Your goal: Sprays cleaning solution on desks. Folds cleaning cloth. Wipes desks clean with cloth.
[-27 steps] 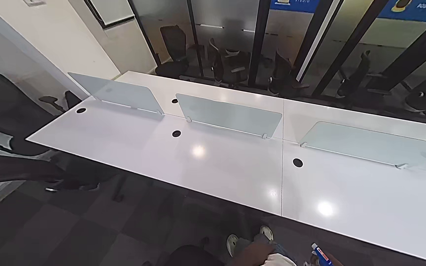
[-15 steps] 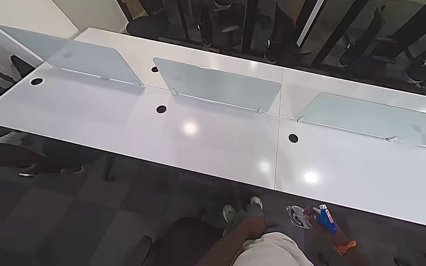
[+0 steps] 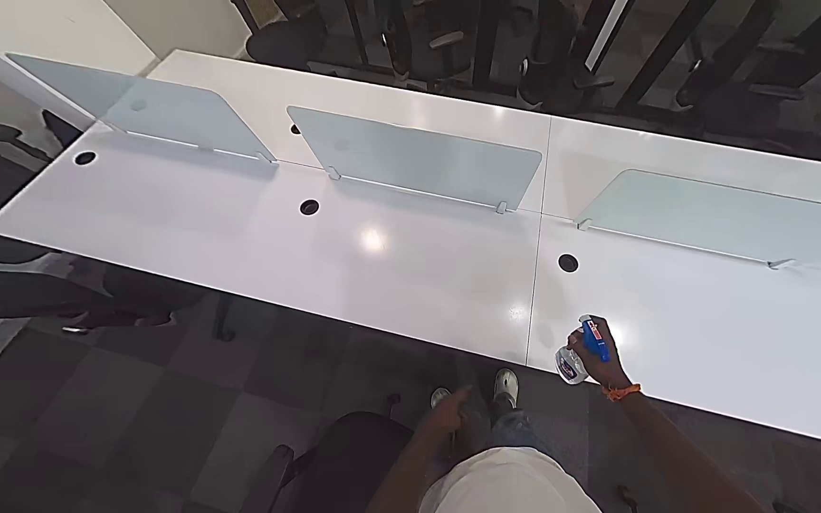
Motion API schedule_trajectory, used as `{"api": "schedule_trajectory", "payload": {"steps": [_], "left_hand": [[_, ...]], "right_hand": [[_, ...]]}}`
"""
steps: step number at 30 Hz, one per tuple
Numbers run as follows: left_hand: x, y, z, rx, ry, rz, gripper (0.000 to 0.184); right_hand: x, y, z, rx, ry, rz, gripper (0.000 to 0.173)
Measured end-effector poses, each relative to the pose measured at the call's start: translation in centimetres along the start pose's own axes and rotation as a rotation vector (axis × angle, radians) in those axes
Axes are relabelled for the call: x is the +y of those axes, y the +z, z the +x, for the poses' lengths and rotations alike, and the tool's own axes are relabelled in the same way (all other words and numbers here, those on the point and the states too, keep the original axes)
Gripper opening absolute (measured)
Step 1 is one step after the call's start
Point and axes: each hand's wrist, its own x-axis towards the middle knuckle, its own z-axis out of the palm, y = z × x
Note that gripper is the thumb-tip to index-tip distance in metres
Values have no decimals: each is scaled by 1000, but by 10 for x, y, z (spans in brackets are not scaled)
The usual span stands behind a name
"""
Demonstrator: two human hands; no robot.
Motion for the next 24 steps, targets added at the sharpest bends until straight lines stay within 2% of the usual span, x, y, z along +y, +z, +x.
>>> {"api": "schedule_trajectory", "payload": {"steps": [3,6,9,12,15,20,22,24], "left_hand": [[-28,-34,-14,253,-82,-119,85],[-38,-55,-35,467,-182,-104,75],[-38,-52,-57,532,-337,-49,69],[-36,-37,-71,523,-429,-8,68],[-34,-10,-75,556,-518,-29,63],[-23,37,-65,498,-573,-29,60],[-15,50,-62,504,-573,-39,58],[-11,63,-62,536,-559,-70,57]], "right_hand": [[-4,-15,-2,70,-115,-36,33],[-20,-35,3,135,-202,16,32],[-31,-56,10,109,-301,110,26],[-37,-75,9,-6,-357,131,18],[-24,-84,0,-181,-276,4,22],[49,-83,-9,-763,32,-354,26],[75,-94,-14,-776,95,-323,25],[85,-109,-17,-631,87,-165,22]]}}
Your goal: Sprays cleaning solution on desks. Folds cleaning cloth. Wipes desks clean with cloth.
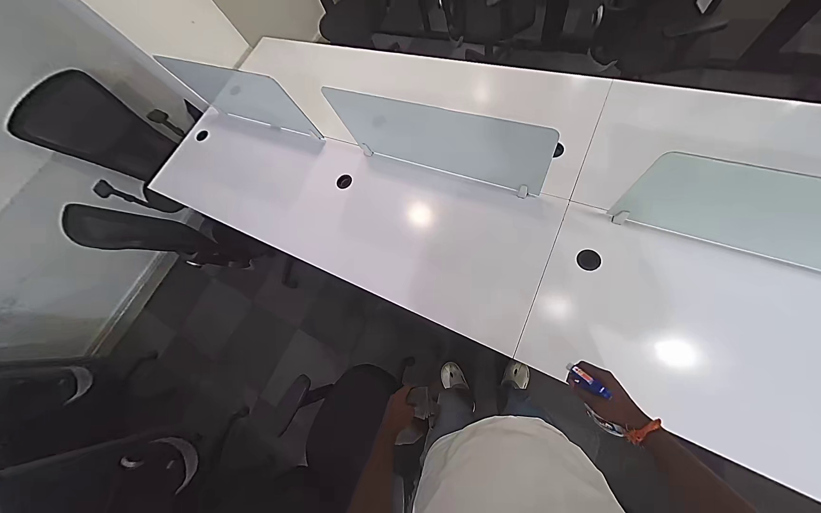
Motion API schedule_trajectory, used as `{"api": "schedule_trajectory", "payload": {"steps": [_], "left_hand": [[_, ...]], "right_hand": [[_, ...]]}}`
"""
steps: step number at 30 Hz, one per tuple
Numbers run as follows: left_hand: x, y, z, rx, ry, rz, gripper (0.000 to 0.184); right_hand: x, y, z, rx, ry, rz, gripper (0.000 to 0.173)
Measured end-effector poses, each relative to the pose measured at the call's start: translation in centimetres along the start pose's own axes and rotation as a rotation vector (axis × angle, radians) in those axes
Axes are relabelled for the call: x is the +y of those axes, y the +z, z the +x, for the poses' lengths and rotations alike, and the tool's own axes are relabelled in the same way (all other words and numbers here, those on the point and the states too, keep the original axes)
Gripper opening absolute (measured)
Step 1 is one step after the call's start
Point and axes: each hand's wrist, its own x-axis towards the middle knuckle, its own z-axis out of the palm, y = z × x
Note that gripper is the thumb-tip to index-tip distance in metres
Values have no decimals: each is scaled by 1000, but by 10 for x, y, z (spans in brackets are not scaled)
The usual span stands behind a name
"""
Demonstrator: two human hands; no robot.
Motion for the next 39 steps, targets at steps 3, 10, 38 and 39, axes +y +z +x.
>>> {"api": "schedule_trajectory", "payload": {"steps": [3,10,38,39], "left_hand": [[-1,16,-10,2,-14,-31,55],[6,19,-17,-22,-9,28,53],[-72,-25,-10,-40,-56,-61,51],[-73,-27,-11,-32,-54,-73,51]], "right_hand": [[-5,-25,4,253,-128,202,24],[-59,-64,108,543,-313,392,32],[-116,137,193,-151,-363,100,30],[-124,142,200,-109,-333,188,26]]}}
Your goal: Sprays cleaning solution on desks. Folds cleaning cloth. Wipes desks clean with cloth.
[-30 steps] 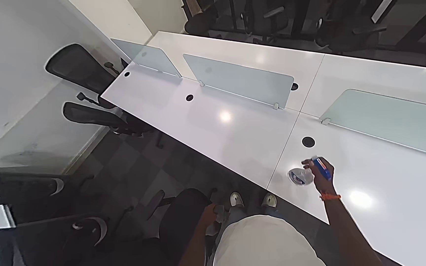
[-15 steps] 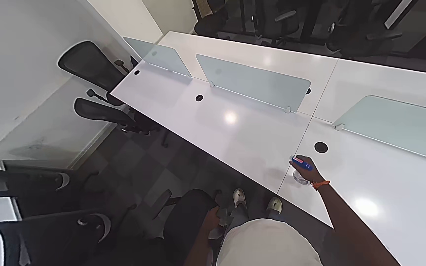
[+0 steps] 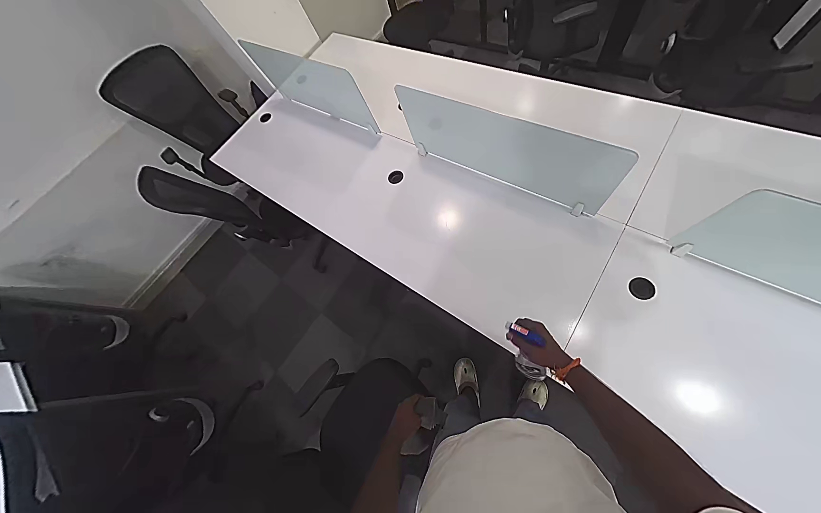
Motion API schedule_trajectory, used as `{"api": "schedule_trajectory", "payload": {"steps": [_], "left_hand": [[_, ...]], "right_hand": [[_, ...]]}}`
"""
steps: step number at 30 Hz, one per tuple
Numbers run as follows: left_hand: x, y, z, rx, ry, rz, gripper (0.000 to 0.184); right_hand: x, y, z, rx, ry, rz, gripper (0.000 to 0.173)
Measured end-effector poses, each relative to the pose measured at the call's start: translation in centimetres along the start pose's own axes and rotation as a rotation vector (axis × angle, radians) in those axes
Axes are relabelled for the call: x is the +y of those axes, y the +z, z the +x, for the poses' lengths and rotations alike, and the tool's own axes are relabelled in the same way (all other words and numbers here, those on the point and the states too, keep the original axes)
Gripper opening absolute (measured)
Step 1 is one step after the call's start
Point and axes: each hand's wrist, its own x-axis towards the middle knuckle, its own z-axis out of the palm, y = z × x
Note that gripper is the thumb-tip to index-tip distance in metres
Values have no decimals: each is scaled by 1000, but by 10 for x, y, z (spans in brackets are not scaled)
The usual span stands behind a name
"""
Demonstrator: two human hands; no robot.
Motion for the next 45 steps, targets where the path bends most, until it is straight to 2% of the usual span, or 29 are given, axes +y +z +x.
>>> {"api": "schedule_trajectory", "payload": {"steps": [2,6,8,10,14,16,20,22,24,26,29,33,38,41,45], "left_hand": [[-2,-4,-3,5,-3,-20,52],[-16,-2,-7,6,-33,-29,52],[-24,0,-12,9,-64,-37,51],[-29,3,-16,4,-94,-53,51],[-48,15,-19,0,-129,-81,50],[-52,19,-20,-5,-143,-83,48],[-52,18,-24,9,-143,-106,48],[-48,16,-23,33,-118,-127,49],[-45,13,-28,42,-95,-132,48],[-43,11,-26,44,-80,-129,47],[-43,15,-24,39,-78,-121,47],[-41,15,-24,9,-79,-92,48],[-30,11,-23,2,-68,-90,50],[-21,9,-24,15,-59,-99,49],[-17,14,-20,5,-54,-92,48]], "right_hand": [[-5,2,22,200,43,155,19],[-3,-5,65,612,248,392,27],[-7,-2,82,689,262,387,30],[-14,5,92,619,239,347,26],[-25,37,111,235,70,201,20],[-25,59,118,119,37,91,21],[-33,88,117,59,168,-224,41],[-33,89,114,1,205,-256,43],[-22,87,105,-34,177,-165,38],[-9,73,95,16,97,19,28],[-5,37,78,213,71,141,19],[-8,-24,63,485,87,109,23],[-17,-93,41,660,-1,19,22],[-17,-119,8,610,-3,-89,23],[-9,-140,-61,268,67,-158,29]]}}
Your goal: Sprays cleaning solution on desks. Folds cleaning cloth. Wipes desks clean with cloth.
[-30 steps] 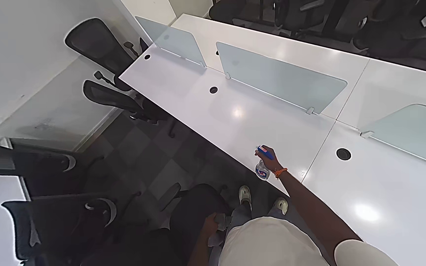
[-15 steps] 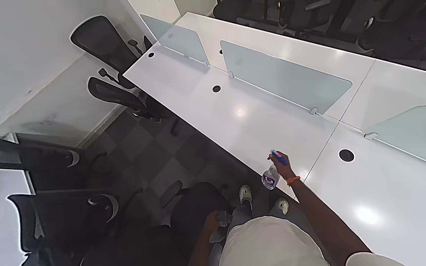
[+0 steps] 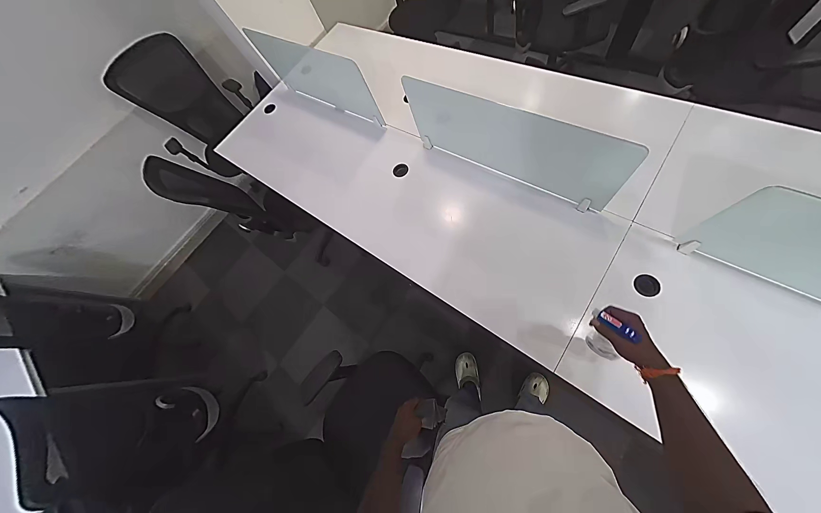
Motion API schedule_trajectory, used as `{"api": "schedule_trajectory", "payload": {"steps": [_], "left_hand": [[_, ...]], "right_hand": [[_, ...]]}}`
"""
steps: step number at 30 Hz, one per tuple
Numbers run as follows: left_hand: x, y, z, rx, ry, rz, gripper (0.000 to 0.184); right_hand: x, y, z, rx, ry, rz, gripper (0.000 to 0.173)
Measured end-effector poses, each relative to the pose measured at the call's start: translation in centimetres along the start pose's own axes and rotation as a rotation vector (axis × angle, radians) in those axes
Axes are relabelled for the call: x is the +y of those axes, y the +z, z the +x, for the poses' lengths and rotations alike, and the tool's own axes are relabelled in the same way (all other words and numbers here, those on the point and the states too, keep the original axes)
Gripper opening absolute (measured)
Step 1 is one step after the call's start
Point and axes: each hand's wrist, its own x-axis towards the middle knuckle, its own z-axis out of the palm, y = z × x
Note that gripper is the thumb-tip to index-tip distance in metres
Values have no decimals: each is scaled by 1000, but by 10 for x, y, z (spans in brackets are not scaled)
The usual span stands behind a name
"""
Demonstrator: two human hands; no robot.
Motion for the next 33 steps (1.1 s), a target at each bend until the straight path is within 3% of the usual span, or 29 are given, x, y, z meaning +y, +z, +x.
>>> {"api": "schedule_trajectory", "payload": {"steps": [2,5,7,10,14,22,27,33], "left_hand": [[2,3,0,-10,-11,8,48],[4,8,3,-13,-13,23,48],[7,10,5,-17,2,50,47],[18,13,7,-31,1,107,44],[40,16,12,-42,24,151,43],[92,33,21,25,115,213,46],[145,42,0,271,148,63,37],[198,53,-9,401,276,-107,40]], "right_hand": [[12,-17,-36,-102,98,18,28],[37,-34,-89,-18,248,67,19],[44,-43,-121,162,331,82,15],[46,-69,-154,567,393,102,19],[58,-108,-157,920,389,219,29],[73,-150,-128,1018,164,31,36],[90,-176,-130,1133,157,61,39],[115,-182,-152,968,199,-9,53]]}}
